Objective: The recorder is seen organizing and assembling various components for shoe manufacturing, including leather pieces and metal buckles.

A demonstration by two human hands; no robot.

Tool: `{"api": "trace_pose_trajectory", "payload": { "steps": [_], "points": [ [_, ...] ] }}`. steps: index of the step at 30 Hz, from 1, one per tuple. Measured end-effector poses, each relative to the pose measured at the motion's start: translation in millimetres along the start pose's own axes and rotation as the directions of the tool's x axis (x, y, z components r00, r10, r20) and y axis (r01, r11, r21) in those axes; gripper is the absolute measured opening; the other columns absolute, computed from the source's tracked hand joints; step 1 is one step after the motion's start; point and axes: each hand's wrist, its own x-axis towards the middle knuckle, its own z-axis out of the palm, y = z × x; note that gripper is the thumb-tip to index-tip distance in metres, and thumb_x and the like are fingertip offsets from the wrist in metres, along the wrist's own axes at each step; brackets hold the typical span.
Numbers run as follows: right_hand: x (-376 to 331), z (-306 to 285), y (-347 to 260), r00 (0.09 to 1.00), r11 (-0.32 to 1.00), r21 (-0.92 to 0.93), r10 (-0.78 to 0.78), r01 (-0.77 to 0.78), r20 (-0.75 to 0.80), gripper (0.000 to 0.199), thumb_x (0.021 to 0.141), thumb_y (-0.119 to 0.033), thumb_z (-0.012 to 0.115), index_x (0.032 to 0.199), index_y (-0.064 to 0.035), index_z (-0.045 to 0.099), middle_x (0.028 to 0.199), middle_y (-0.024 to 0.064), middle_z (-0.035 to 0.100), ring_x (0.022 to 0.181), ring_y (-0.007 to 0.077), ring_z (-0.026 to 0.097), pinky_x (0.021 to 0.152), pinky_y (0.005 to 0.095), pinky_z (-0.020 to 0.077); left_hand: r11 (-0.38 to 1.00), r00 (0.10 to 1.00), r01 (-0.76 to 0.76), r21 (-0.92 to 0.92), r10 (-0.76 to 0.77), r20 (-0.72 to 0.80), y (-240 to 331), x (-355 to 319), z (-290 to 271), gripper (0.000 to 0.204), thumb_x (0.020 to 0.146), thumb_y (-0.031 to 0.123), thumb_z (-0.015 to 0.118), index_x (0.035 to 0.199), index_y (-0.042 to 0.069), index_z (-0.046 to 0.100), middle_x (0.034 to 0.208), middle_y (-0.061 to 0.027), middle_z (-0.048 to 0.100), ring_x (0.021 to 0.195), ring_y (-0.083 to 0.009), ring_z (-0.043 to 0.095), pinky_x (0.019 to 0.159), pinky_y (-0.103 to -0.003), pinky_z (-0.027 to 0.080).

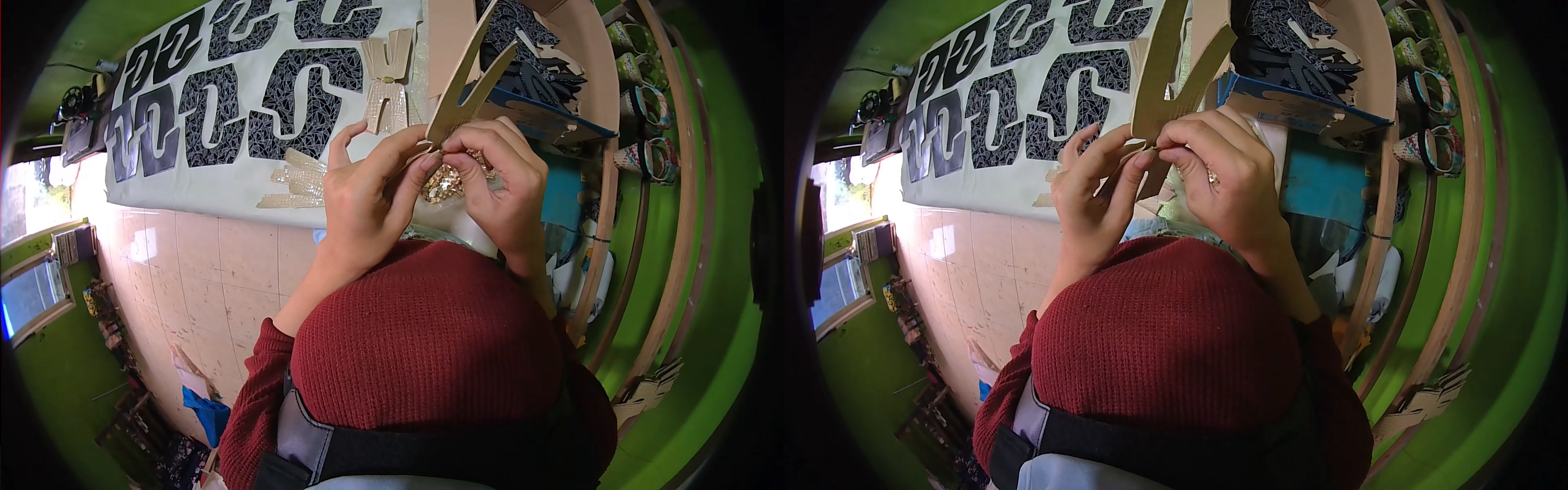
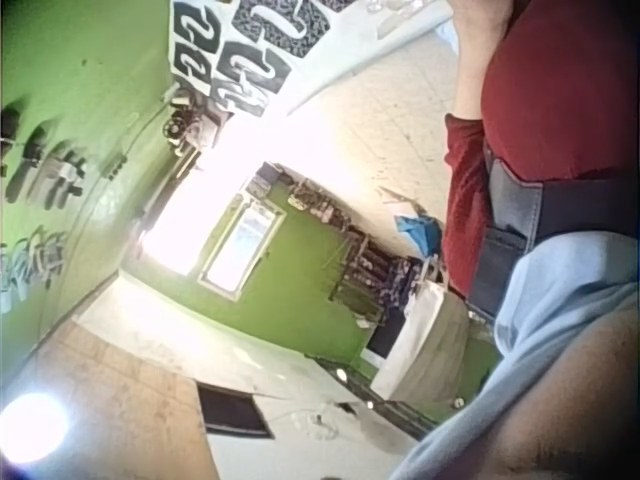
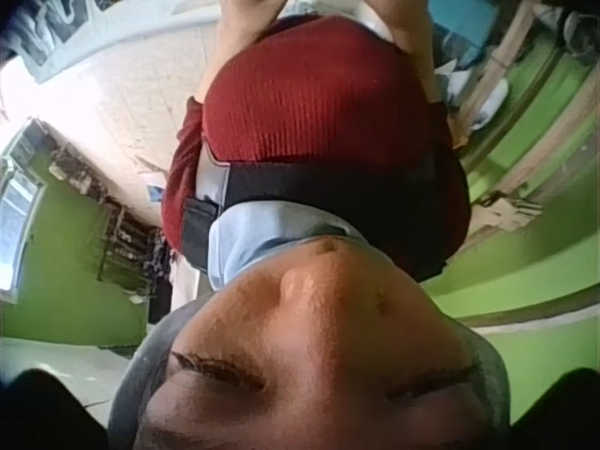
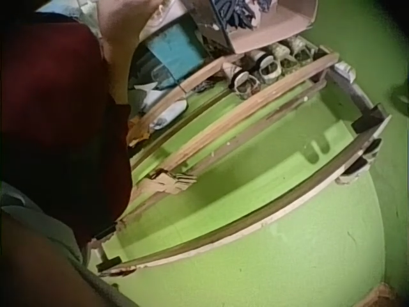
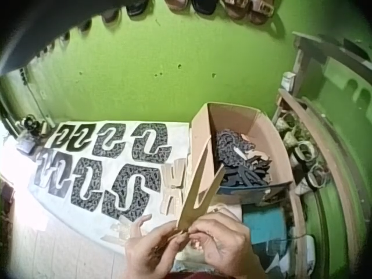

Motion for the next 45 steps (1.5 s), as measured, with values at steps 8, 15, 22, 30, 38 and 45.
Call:
{"api": "trace_pose_trajectory", "payload": {
  "steps": [8,15,22,30,38,45],
  "points": [
    [0,-1,-5,0.999,0.999,0.035,0.027,-0.025,-0.043,0.014,0.063,0.003,0.065,0.075,-0.0013,0.059,0.072,0.0067,0.059,0.064,0.0216,0.054,0.059,0.0289,0.0421,1.0,1.0,-0.019,0.004,0.019,-0.015,7,5,-4,0.022,0.076,0.004,0.063,0.097,0.002,0.058,0.07,-0.0053,0.065,0.065,-0.0131,0.061,0.09,-0.038,0.033],
    [0,-4,-6,0.988,0.993,0.121,0.022,-0.003,-0.155,0.016,0.06,0.003,0.07,0.074,-0.0017,0.063,0.07,0.0075,0.062,0.064,0.0175,0.058,0.058,0.0252,0.0451,0.997,0.995,-0.07,-0.043,0.066,-0.076,7,5,-4,0.021,0.076,0.006,0.063,0.096,0.005,0.06,0.07,-0.0026,0.065,0.059,-0.0119,0.062,0.09,-0.039,0.033],
    [4,-12,-12,0.982,0.949,0.268,0.185,-0.167,-0.044,0.013,0.063,0.005,0.068,0.075,-0.0011,0.065,0.074,0.0072,0.064,0.067,0.0148,0.059,0.061,0.0246,0.0456,0.993,0.994,-0.09,-0.074,0.086,-0.062,8,9,-5,0.019,0.075,0.005,0.063,0.094,0.006,0.061,0.068,-0.0026,0.064,0.056,-0.0121,0.06,0.087,-0.038,0.037],
    [11,-18,-14,0.971,0.931,0.274,0.23,-0.239,0.067,0.015,0.065,0.006,0.066,0.079,-0.0005,0.066,0.076,0.0074,0.064,0.069,0.0138,0.059,0.063,0.0246,0.0462,0.988,0.995,-0.092,-0.122,0.087,-0.045,4,10,-4,0.023,0.074,0.003,0.063,0.096,0.009,0.063,0.064,-0.0019,0.063,0.052,-0.0113,0.058,0.085,-0.037,0.039],
    [16,-25,-13,0.934,0.898,0.26,0.326,-0.354,0.144,0.016,0.067,0.005,0.064,0.082,-0.0011,0.066,0.076,0.0076,0.065,0.07,0.0129,0.061,0.064,0.024,0.047,0.993,0.997,-0.07,-0.091,0.071,0.014,4,12,-2,0.025,0.074,0.003,0.062,0.098,0.01,0.063,0.062,-0.0042,0.061,0.052,-0.0131,0.057,0.083,-0.036,0.04],
    [11,-20,-4,0.933,0.904,0.23,0.348,-0.36,0.093,0.018,0.064,0.001,0.068,0.082,-0.001,0.065,0.074,0.0083,0.065,0.066,0.0133,0.062,0.06,0.0247,0.0477,0.995,0.997,-0.06,-0.081,0.064,0.053,4,14,-1,0.018,0.074,-0.005,0.06,0.091,0.0,0.063,0.082,-0.0079,0.065,0.068,-0.0149,0.062,0.083,-0.031,0.043]
  ]
}}
